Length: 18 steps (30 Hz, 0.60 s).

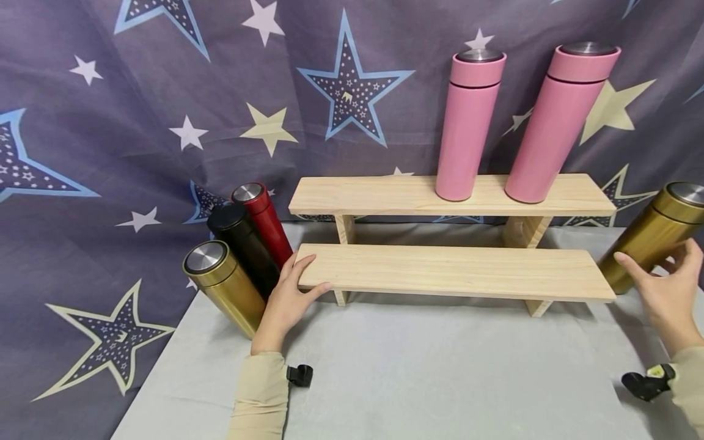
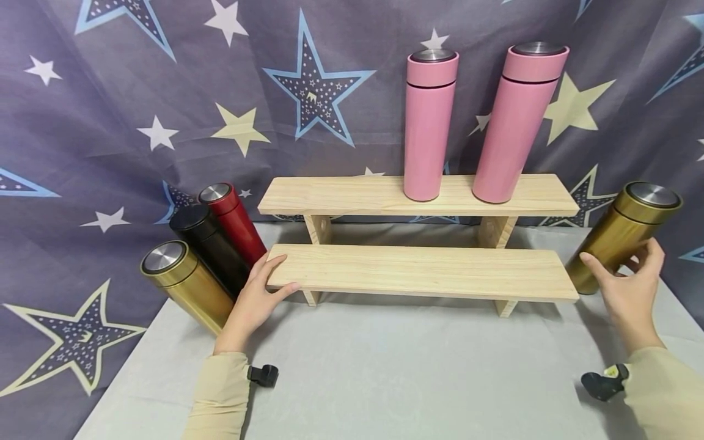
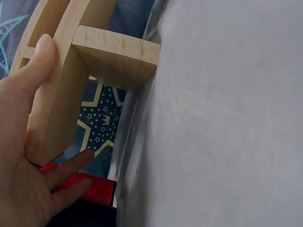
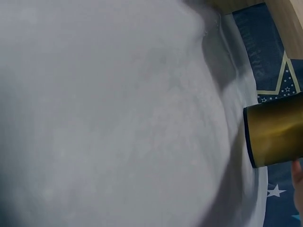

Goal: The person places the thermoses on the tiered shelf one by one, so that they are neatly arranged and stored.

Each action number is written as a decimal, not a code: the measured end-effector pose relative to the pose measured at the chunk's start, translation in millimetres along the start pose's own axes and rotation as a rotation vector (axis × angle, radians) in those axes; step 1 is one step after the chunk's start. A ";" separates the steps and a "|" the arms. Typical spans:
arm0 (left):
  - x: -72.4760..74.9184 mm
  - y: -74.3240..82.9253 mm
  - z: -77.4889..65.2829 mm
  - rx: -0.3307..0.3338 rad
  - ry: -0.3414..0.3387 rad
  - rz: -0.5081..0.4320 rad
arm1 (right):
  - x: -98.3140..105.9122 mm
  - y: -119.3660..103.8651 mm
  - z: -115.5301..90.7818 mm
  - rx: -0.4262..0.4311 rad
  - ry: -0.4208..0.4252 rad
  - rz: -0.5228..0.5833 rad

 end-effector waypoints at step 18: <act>0.2 1.9 -1.0 0.002 0.006 -0.006 | 4.5 0.0 4.1 -0.156 0.041 0.050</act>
Point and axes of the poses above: each hand's wrist, its own z-axis towards the middle knuckle, its own x-axis out of the back of the hand, y = z × x, the point moved 3 cm from there along z, towards the middle knuckle, and after that the axes turned 5 degrees about -z, right-handed, at the moved point
